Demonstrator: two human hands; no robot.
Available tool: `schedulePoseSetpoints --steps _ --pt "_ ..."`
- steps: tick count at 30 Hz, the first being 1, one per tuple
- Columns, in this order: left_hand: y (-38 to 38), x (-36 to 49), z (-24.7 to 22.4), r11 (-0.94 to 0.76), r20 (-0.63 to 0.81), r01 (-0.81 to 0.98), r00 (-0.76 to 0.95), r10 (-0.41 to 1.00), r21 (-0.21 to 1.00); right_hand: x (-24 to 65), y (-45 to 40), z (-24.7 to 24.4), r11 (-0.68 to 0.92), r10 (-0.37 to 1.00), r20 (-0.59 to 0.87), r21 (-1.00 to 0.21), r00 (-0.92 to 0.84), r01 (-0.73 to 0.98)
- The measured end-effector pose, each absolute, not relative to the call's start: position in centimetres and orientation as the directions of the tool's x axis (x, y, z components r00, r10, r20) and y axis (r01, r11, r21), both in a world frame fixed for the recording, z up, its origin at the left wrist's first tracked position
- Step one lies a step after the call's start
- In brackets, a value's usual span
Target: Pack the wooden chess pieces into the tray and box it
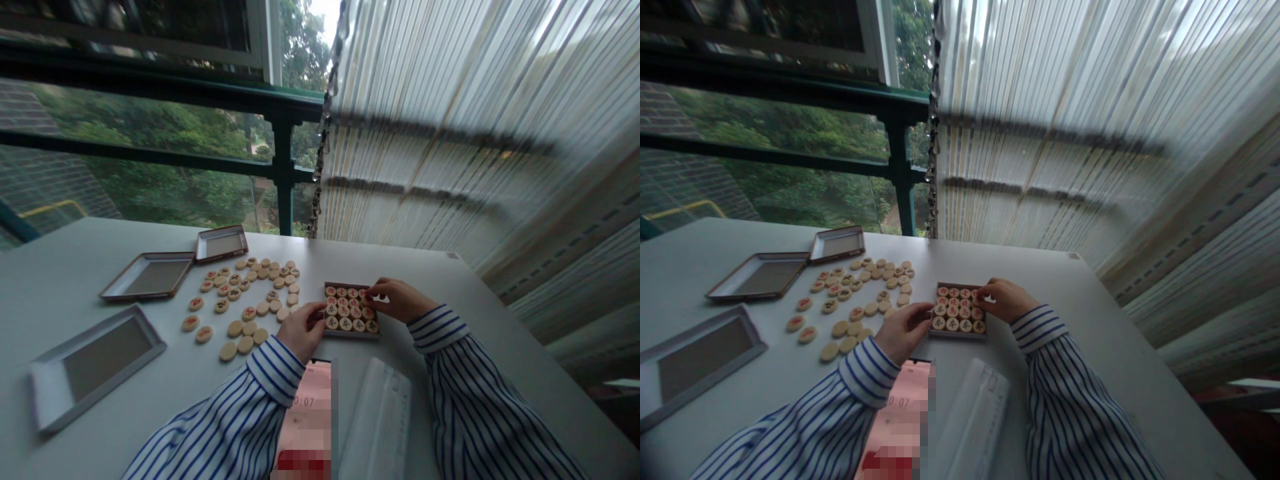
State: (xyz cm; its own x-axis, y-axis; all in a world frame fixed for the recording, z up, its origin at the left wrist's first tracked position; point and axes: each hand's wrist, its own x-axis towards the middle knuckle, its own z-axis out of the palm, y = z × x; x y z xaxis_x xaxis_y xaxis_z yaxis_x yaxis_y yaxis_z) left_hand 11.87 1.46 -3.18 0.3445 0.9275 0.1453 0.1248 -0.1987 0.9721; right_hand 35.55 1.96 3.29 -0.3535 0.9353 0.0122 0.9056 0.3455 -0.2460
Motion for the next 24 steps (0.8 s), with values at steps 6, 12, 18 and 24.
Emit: schedulePoseSetpoints --steps 6,12,18,24 --pt "1.49 11.75 -3.28 -0.222 0.162 0.145 0.341 0.926 0.964 35.54 1.93 3.41 0.341 0.936 -0.002 -0.238 -0.351 0.910" --pt "1.55 11.80 -3.54 -0.221 0.161 0.149 0.332 0.929 0.964 35.52 1.96 3.39 0.349 0.933 -0.003 -0.234 -0.360 0.907" --pt "1.67 11.75 -3.75 -0.200 0.143 0.145 0.332 0.932 0.969 35.41 2.00 3.53 0.340 0.935 -0.025 -0.233 -0.355 0.911" --pt "1.61 11.74 -3.60 -0.222 0.156 0.163 0.342 0.927 0.961 35.50 2.01 3.53 0.349 0.931 -0.025 -0.221 -0.363 0.911"
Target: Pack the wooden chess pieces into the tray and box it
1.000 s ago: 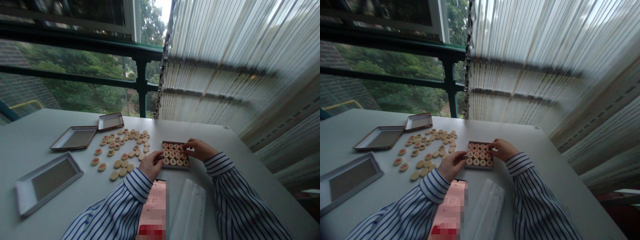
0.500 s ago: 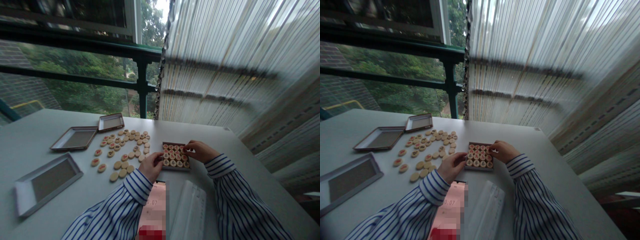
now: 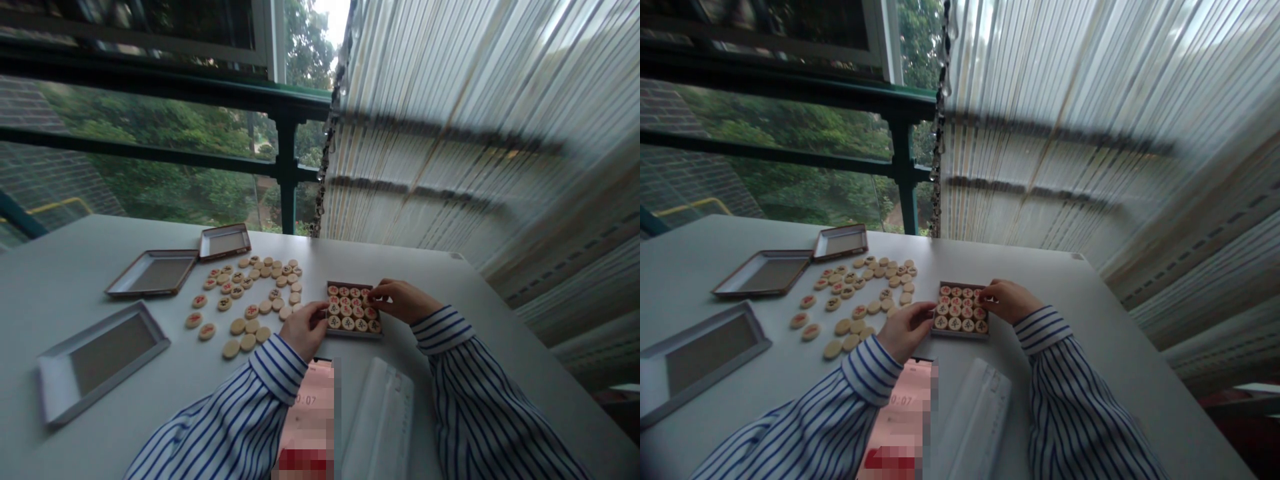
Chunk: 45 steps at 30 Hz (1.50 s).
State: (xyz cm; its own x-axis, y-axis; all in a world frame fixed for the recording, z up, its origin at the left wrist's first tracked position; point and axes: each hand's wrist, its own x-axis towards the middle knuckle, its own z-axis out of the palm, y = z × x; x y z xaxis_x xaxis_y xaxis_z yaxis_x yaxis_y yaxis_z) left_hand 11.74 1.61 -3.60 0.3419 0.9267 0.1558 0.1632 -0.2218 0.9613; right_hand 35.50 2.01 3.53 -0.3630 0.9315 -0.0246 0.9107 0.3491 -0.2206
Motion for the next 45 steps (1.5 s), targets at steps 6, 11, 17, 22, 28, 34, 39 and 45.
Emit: schedulePoseSetpoints --steps 6,11,17,22,28,34,39,45 --pt "1.6 11.7 -3.5 -0.234 0.164 0.179 0.336 0.927 0.956 35.6 2.1 3.4 0.370 0.924 -0.019 -0.209 -0.382 0.905" --pt "1.7 11.7 -3.6 -0.225 0.159 0.167 0.336 0.928 0.960 35.6 2.0 3.4 0.363 0.927 -0.022 -0.204 -0.375 0.909" --pt "1.6 11.7 -3.5 -0.222 0.151 0.174 0.348 0.925 0.960 35.6 2.0 3.4 0.356 0.930 -0.024 -0.199 -0.368 0.913" --pt "1.5 11.7 -3.3 -0.216 0.155 0.141 0.351 0.923 0.966 35.4 2.0 3.6 0.355 0.929 -0.033 -0.208 -0.369 0.911" --pt "1.6 11.6 -3.3 -0.224 0.152 0.177 0.348 0.925 0.958 35.3 1.9 3.8 0.351 0.931 -0.025 -0.198 -0.363 0.915" --pt "1.5 11.7 -3.0 -0.251 0.177 0.212 0.313 0.933 0.945 35.3 1.8 4.2 0.331 0.941 0.001 -0.188 -0.337 0.925" --pt "1.2 11.7 -1.9 -0.296 0.227 0.282 0.255 0.940 0.913 34.9 1.5 4.8 0.329 0.942 0.117 -0.143 -0.314 0.934" --pt "0.9 11.6 -1.2 -0.359 0.307 0.285 0.213 0.928 0.889 34.0 1.0 5.4 0.333 0.928 0.210 -0.094 -0.309 0.938"
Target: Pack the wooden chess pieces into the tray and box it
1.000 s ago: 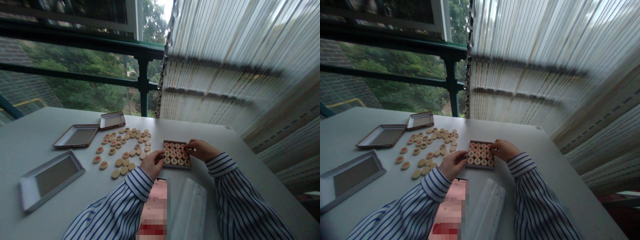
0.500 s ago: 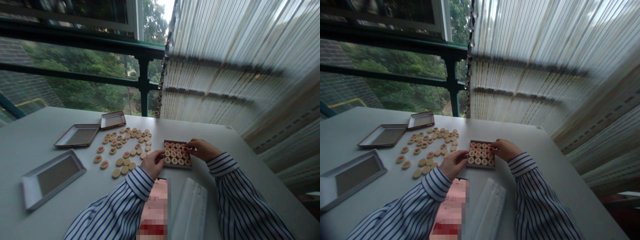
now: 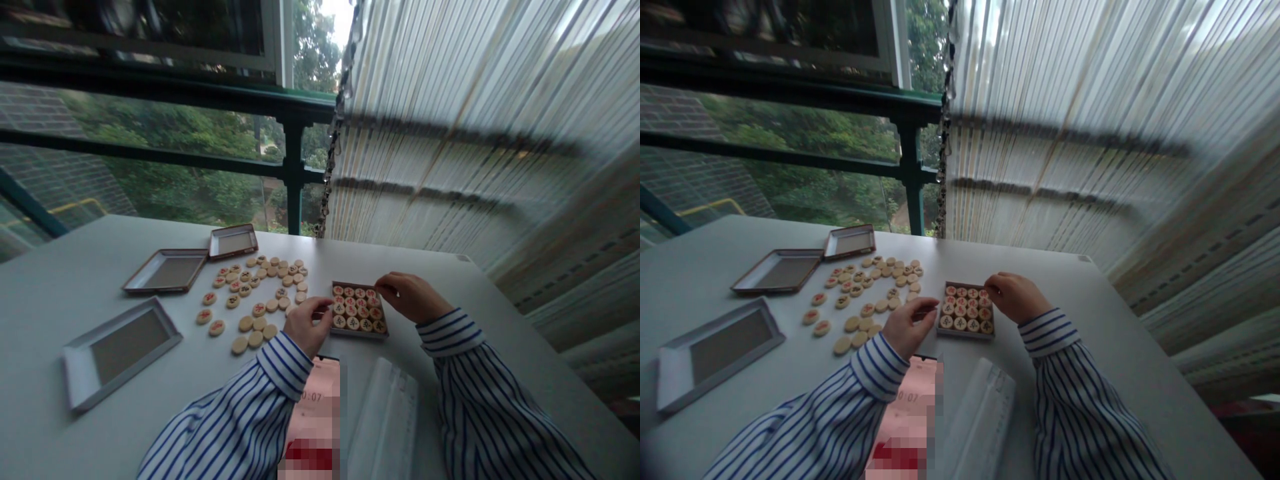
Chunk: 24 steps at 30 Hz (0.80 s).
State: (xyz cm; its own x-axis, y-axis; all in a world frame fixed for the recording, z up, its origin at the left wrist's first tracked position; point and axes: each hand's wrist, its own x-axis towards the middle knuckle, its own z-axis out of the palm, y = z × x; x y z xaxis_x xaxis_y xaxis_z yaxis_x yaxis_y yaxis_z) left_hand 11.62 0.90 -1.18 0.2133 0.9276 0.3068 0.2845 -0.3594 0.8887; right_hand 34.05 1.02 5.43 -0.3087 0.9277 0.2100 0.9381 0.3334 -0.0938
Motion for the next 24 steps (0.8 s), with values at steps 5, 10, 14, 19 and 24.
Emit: schedulePoseSetpoints --steps 5,10,14,19,24 --pt "0.68 11.73 -0.81 -0.424 0.381 0.313 0.192 0.904 0.850 33.84 0.98 5.67 0.345 0.914 0.257 -0.091 -0.313 0.934" --pt "0.51 11.82 -0.67 -0.473 0.429 0.334 0.201 0.881 0.815 33.66 0.89 5.80 0.349 0.909 0.271 -0.089 -0.315 0.933" --pt "0.39 11.79 -0.66 -0.492 0.445 0.338 0.210 0.871 0.803 33.39 0.69 5.83 0.352 0.909 0.267 -0.079 -0.320 0.933" --pt "0.40 11.86 -0.91 -0.498 0.443 0.325 0.230 0.866 0.804 33.30 0.61 5.86 0.357 0.907 0.266 -0.071 -0.327 0.932" --pt "0.50 11.89 -0.93 -0.514 0.473 0.315 0.201 0.858 0.798 33.30 0.55 6.06 0.353 0.908 0.271 -0.079 -0.321 0.932"
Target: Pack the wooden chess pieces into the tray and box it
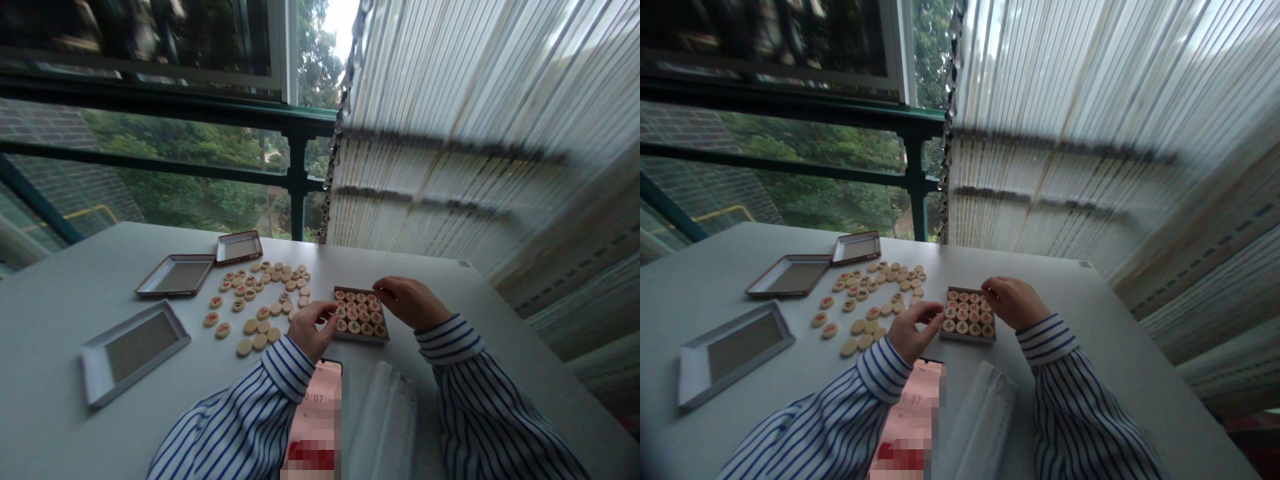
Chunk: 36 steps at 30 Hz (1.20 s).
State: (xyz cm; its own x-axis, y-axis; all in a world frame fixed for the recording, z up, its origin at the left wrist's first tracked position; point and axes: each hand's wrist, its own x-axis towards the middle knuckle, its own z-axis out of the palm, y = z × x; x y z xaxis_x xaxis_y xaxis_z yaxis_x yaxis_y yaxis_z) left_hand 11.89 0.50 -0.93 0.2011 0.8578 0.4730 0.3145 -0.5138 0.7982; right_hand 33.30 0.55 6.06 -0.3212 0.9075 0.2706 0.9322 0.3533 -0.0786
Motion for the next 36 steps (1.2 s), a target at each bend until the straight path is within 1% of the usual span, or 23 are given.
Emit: schedulePoseSetpoints --steps 10,20,24,32,36 --pt "0.6 11.5 -0.4 -0.538 0.510 0.330 0.173 0.843 0.776 33.0 0.0 7.0 0.366 0.891 0.322 -0.096 -0.320 0.926" --pt "0.9 10.3 1.4 -0.505 0.475 0.347 0.172 0.863 0.790 32.6 -0.4 7.8 0.400 0.858 0.387 -0.095 -0.336 0.912" --pt "1.2 9.1 2.6 -0.512 0.488 0.370 0.165 0.857 0.775 32.4 -0.5 7.8 0.399 0.847 0.416 -0.087 -0.330 0.913" --pt "3.0 5.5 4.4 -0.468 0.485 0.394 0.061 0.872 0.791 31.8 -0.5 7.8 0.404 0.827 0.454 -0.067 -0.332 0.913" --pt "3.8 3.2 4.9 -0.370 0.428 0.370 -0.086 0.900 0.852 31.4 -0.6 7.7 0.418 0.815 0.476 -0.084 -0.332 0.905"
